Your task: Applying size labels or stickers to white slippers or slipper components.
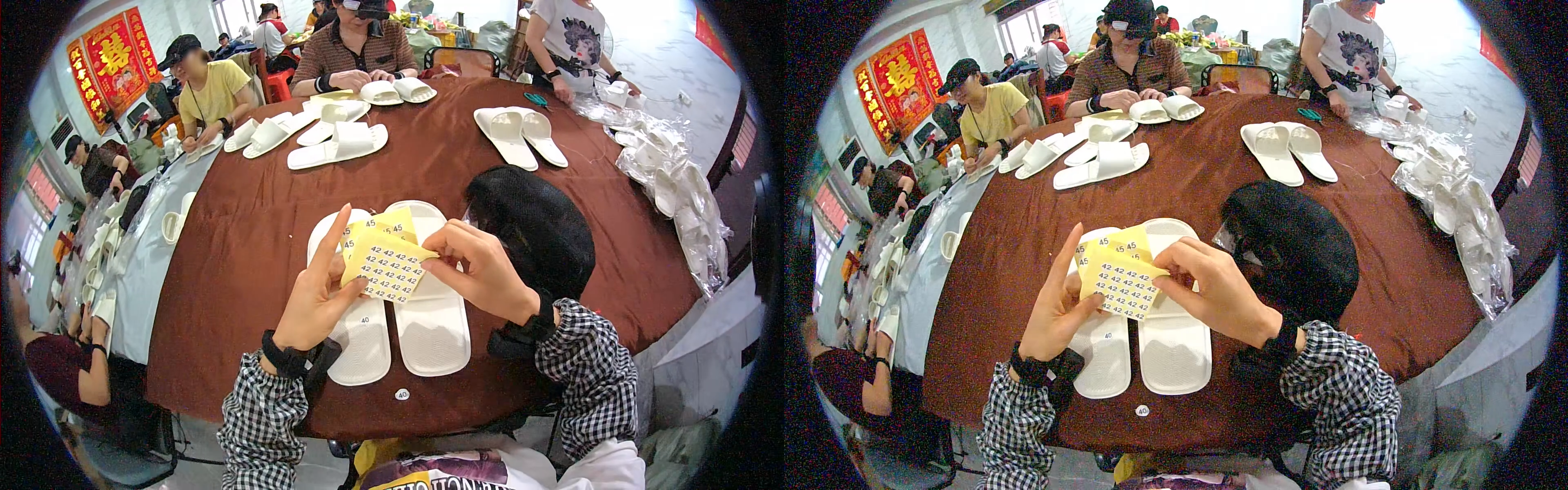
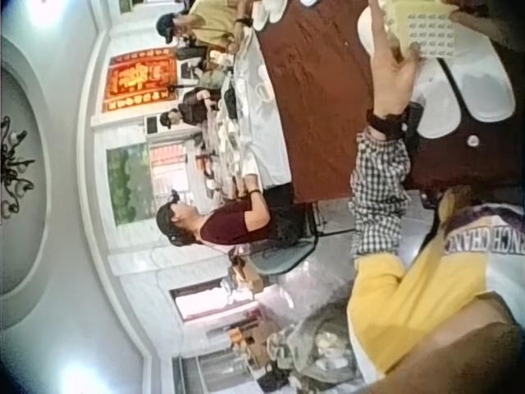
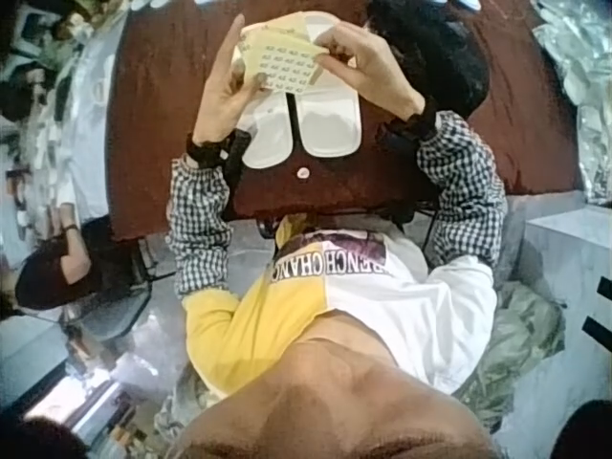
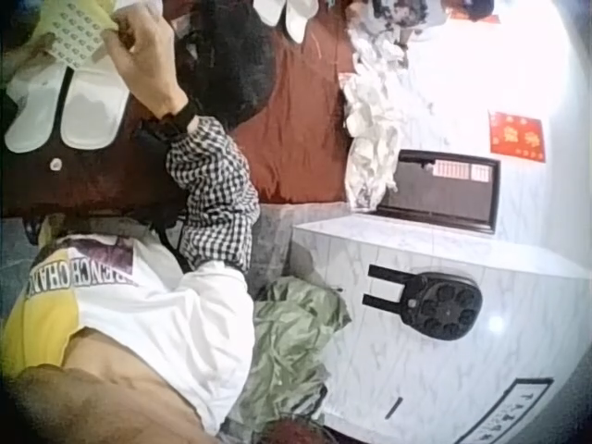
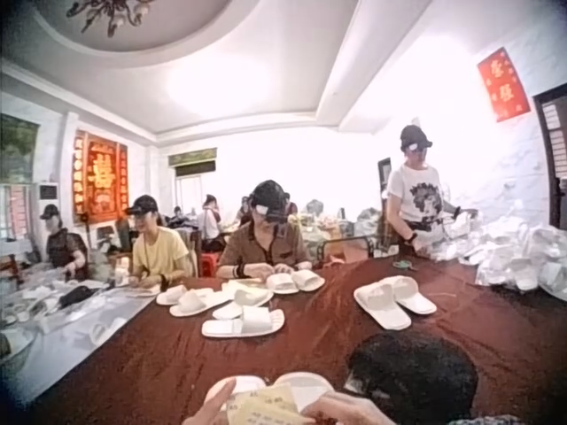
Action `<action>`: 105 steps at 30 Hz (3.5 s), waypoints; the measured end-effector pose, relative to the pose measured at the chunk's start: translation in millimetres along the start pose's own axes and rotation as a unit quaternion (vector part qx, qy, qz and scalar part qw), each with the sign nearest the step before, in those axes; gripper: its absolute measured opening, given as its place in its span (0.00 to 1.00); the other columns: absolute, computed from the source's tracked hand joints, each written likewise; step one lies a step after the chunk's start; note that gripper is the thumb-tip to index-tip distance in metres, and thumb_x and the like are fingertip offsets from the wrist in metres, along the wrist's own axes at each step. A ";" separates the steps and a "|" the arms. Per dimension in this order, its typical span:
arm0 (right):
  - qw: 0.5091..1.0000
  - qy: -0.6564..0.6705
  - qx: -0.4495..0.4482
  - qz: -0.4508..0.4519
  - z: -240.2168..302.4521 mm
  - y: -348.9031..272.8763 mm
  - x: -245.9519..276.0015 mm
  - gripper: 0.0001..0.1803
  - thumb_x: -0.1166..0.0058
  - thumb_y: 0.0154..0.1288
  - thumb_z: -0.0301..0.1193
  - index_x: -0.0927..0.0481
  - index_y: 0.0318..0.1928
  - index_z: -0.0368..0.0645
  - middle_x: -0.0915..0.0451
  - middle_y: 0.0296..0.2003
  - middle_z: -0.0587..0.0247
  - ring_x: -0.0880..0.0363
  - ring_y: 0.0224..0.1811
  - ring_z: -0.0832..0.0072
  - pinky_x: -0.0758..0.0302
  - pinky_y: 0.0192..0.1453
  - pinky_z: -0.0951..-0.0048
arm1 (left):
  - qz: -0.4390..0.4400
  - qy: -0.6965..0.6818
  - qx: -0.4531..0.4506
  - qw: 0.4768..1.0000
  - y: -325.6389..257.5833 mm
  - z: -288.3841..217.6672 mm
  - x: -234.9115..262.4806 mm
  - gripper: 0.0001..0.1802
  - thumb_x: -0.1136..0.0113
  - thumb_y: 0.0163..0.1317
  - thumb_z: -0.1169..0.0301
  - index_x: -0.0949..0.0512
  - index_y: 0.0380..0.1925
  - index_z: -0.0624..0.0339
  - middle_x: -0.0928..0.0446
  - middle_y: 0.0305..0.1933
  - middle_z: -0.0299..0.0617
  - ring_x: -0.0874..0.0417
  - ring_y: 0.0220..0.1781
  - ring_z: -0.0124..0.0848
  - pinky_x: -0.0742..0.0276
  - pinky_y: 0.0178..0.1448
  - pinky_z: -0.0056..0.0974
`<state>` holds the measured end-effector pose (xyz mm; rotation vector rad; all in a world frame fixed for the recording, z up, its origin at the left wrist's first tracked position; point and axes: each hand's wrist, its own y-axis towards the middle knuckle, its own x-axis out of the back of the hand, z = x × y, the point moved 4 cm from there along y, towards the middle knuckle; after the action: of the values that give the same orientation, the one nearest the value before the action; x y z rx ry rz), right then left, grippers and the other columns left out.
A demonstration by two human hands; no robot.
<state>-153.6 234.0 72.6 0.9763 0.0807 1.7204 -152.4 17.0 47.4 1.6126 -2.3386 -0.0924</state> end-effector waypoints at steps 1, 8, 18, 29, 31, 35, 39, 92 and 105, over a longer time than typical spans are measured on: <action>1.000 -0.025 0.016 -0.005 1.3 -0.6 1.1 0.09 0.38 0.60 0.23 0.22 0.39 0.36 0.24 0.33 0.59 0.21 0.31 0.71 0.23 0.36 0.72 | 0.001 0.000 0.000 1.000 0.9 0.3 -1.6 0.47 0.46 0.64 0.84 0.57 0.77 0.45 0.18 0.46 0.49 0.20 0.46 0.24 0.22 0.52 0.32; 0.987 -0.078 0.130 -0.059 6.1 -3.9 0.1 0.08 0.36 0.57 0.20 0.20 0.38 0.37 0.25 0.40 0.61 0.23 0.31 0.76 0.25 0.30 0.75 | 0.013 0.004 -0.003 1.000 0.4 -1.2 -4.7 0.47 0.46 0.63 0.85 0.56 0.77 0.47 0.19 0.51 0.51 0.20 0.52 0.28 0.25 0.58 0.36; 0.983 -0.011 0.173 -0.053 12.9 -3.0 5.1 0.10 0.38 0.58 0.23 0.19 0.42 0.40 0.24 0.42 0.58 0.21 0.43 0.63 0.22 0.45 0.67 | 0.030 0.073 -0.029 0.996 -1.6 -4.6 -5.0 0.45 0.47 0.61 0.87 0.52 0.76 0.52 0.29 0.65 0.52 0.23 0.62 0.36 0.32 0.66 0.36; 0.997 0.048 0.059 -0.022 -1.4 0.6 1.5 0.12 0.43 0.64 0.21 0.18 0.47 0.38 0.19 0.42 0.60 0.19 0.40 0.76 0.23 0.44 0.76 | 0.088 0.115 -0.082 0.986 -3.6 -12.2 -13.6 0.44 0.47 0.61 0.87 0.51 0.76 0.53 0.28 0.63 0.51 0.23 0.59 0.33 0.32 0.65 0.37; 0.996 0.087 0.018 -0.024 -3.5 -0.6 1.7 0.11 0.45 0.66 0.21 0.19 0.48 0.37 0.19 0.42 0.61 0.20 0.41 0.78 0.23 0.45 0.77 | 0.081 0.116 -0.090 0.986 -3.9 -10.4 -11.9 0.42 0.47 0.63 0.85 0.50 0.75 0.53 0.26 0.62 0.53 0.20 0.56 0.36 0.31 0.64 0.39; 0.985 0.149 -0.044 -0.073 -20.8 -1.6 5.5 0.11 0.50 0.71 0.21 0.23 0.51 0.34 0.20 0.42 0.66 0.21 0.44 0.84 0.24 0.48 0.82 | 0.068 0.115 -0.073 0.988 -6.4 -11.1 -6.0 0.42 0.48 0.63 0.85 0.50 0.75 0.53 0.26 0.62 0.51 0.19 0.54 0.34 0.26 0.58 0.35; 0.957 0.213 -0.066 -0.187 -31.8 -3.8 26.5 0.11 0.49 0.71 0.23 0.24 0.51 0.33 0.20 0.41 0.65 0.23 0.43 0.84 0.24 0.47 0.81 | -0.094 -0.083 -0.080 0.989 -0.4 -7.2 -8.2 0.39 0.55 0.65 0.85 0.51 0.75 0.55 0.23 0.58 0.49 0.20 0.57 0.35 0.25 0.58 0.34; 0.984 -0.098 0.144 -0.029 18.8 -12.6 -13.4 0.11 0.34 0.54 0.27 0.20 0.38 0.42 0.22 0.39 0.61 0.22 0.44 0.64 0.24 0.47 0.65 | 0.014 -0.151 0.057 0.987 -7.2 19.1 -14.9 0.15 0.43 0.68 0.72 0.23 0.53 0.68 0.18 0.52 0.46 0.17 0.49 0.28 0.19 0.52 0.33; 0.985 -0.059 0.156 -0.050 23.4 -13.4 -14.6 0.16 0.34 0.54 0.27 0.23 0.43 0.40 0.23 0.45 0.59 0.22 0.47 0.62 0.22 0.47 0.64 | -0.016 -0.252 0.062 0.966 -6.5 23.9 -23.6 0.22 0.36 0.61 0.80 0.26 0.56 0.62 0.19 0.54 0.41 0.17 0.52 0.29 0.19 0.55 0.34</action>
<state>-127.6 217.8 73.1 1.2806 0.3252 1.5829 -145.5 33.7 18.2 1.8616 -2.7352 -0.4151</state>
